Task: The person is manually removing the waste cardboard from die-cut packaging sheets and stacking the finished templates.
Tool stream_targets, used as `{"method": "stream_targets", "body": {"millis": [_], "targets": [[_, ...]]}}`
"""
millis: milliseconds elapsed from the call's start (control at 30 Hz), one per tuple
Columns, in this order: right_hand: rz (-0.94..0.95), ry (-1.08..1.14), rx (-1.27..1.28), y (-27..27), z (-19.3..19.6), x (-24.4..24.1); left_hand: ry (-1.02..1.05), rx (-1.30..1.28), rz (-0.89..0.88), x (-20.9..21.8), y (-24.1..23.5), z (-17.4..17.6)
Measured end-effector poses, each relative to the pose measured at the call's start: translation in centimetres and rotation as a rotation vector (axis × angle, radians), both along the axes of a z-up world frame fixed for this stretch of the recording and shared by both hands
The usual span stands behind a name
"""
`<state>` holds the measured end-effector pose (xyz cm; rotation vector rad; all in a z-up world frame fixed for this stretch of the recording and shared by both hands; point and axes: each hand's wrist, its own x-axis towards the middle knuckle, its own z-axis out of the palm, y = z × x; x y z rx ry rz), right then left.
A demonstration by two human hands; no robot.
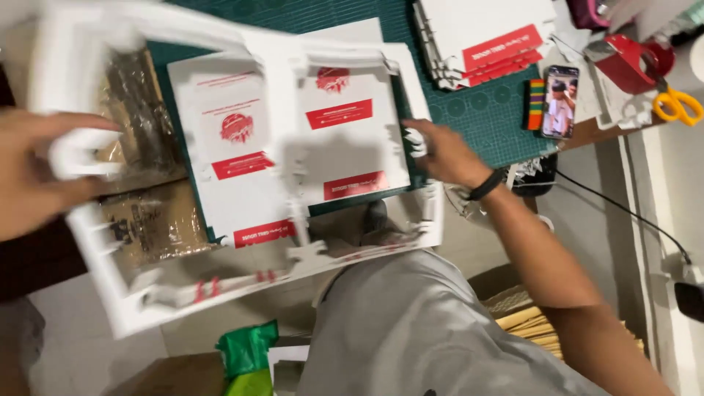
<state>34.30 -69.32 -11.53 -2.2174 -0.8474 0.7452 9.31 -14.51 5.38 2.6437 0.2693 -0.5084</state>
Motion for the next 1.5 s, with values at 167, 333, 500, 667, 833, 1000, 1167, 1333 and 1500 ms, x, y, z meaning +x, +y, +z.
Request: {"method": "stream_targets", "body": {"millis": [167,333,500,667,833,1000,1167,1333,1500], "targets": [[0.095,-0.066,-0.125,0.6,3.3,1.5,0.114,0.295,0.285,-2.9,-9.6,4.4],[0.046,-0.224,-0.160,1.2,6.7,1.0,-0.117,0.134,0.377,-8.8,-10.2,1.1],[0.083,-0.279,-0.302,1.9,-7.6,3.4,0.017,0.037,0.528,-8.3,-8.4,-17.4],[0.110,-0.341,-0.471,3.3,-12.8,3.5,0.164,0.035,0.542,-8.3,-10.5,-29.3],[0.127,-0.204,-0.413,3.3,-11.8,2.5,0.130,-0.177,0.601,-6.7,-13.1,-22.5],[0.027,-0.194,-0.332,1.6,-15.4,3.6,0.114,-0.135,0.600,-8.1,-11.6,-27.8],[-0.005,-0.184,-0.274,1.4,-14.1,3.7,0.009,0.058,0.530,-9.6,-10.9,-32.6],[0.017,-0.198,-0.177,0.7,-15.0,4.0,-0.028,0.154,0.488,-9.5,-11.6,-31.2],[0.029,-0.204,-0.189,0.6,-16.4,4.0,-0.078,0.143,0.483,-10.3,-10.8,-32.8]]}}
